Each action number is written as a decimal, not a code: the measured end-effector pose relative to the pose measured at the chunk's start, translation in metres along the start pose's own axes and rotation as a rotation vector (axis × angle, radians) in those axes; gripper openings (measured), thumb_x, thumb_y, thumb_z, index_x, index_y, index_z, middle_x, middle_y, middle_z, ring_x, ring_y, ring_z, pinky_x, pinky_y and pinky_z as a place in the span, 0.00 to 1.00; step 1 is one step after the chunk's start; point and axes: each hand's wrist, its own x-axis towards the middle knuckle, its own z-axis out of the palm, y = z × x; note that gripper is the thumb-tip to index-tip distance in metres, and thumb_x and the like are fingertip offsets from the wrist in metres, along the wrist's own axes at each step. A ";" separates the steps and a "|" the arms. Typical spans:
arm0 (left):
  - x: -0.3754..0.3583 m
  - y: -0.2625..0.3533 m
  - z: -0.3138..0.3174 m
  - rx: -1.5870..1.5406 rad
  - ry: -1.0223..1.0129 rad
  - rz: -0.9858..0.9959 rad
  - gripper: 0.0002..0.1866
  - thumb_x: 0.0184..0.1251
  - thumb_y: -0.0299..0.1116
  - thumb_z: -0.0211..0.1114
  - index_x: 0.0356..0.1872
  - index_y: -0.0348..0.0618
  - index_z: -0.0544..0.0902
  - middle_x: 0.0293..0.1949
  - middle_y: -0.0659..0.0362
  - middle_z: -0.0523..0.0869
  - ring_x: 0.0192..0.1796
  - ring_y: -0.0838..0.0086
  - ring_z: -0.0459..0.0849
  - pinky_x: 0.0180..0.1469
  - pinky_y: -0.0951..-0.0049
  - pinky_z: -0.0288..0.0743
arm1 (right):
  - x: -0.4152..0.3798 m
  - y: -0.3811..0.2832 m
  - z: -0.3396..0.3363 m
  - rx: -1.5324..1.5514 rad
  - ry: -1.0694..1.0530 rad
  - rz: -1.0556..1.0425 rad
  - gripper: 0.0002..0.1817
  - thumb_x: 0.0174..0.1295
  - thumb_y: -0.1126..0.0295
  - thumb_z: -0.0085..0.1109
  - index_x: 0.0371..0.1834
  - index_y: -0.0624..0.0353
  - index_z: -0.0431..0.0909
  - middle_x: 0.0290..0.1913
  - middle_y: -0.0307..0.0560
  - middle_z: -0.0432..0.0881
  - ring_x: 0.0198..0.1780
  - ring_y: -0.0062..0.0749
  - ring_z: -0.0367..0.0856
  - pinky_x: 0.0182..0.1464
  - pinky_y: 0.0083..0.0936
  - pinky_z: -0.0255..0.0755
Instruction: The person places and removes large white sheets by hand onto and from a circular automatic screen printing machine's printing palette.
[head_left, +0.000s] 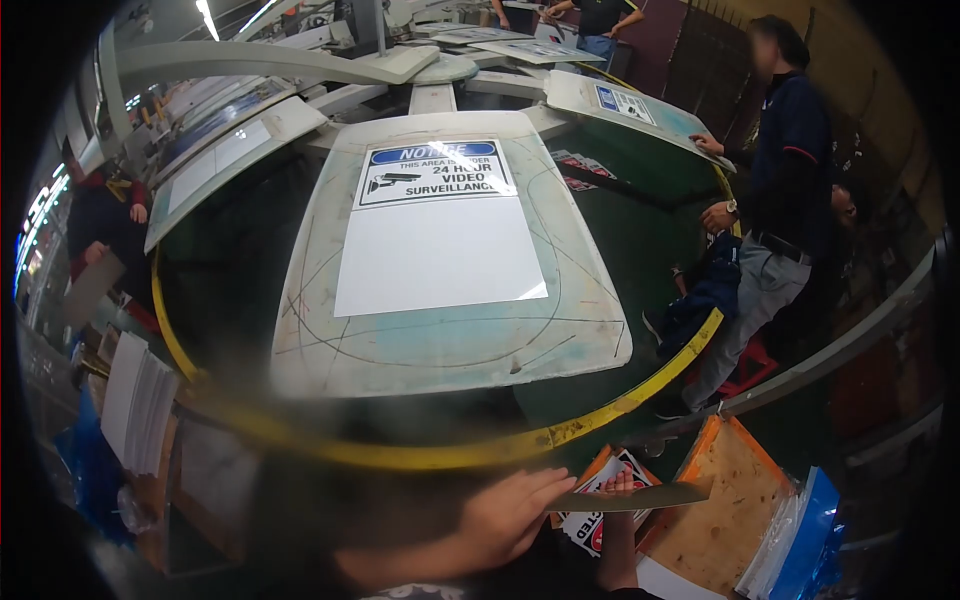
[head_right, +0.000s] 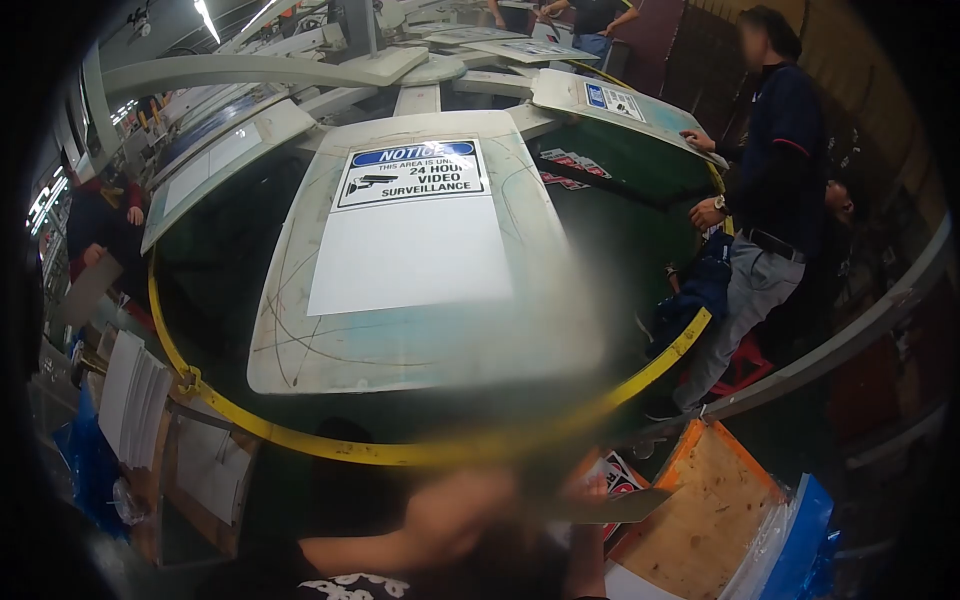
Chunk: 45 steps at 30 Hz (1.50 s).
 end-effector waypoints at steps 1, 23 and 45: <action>0.000 -0.002 0.001 -0.010 -0.004 0.005 0.28 0.50 0.22 0.63 0.57 0.45 0.72 0.55 0.55 0.78 0.49 0.62 0.81 0.50 0.63 0.76 | 0.000 0.000 -0.003 0.003 0.011 0.004 0.30 0.68 0.47 0.34 0.69 0.49 0.56 0.64 0.49 0.68 0.60 0.45 0.71 0.64 0.43 0.60; -0.004 -0.003 0.000 -0.055 -0.044 -0.020 0.25 0.51 0.25 0.66 0.54 0.46 0.75 0.50 0.54 0.81 0.48 0.63 0.83 0.45 0.69 0.78 | 0.011 0.000 -0.109 0.075 -0.068 0.046 0.30 0.66 0.46 0.38 0.67 0.48 0.61 0.57 0.47 0.75 0.52 0.45 0.78 0.57 0.46 0.69; -0.003 -0.004 0.002 0.258 0.002 -0.170 0.31 0.58 0.28 0.61 0.64 0.45 0.64 0.64 0.54 0.69 0.67 0.56 0.65 0.63 0.34 0.49 | 0.025 0.000 0.081 0.234 0.679 0.026 0.27 0.65 0.54 0.28 0.59 0.58 0.65 0.61 0.55 0.67 0.63 0.47 0.64 0.67 0.49 0.53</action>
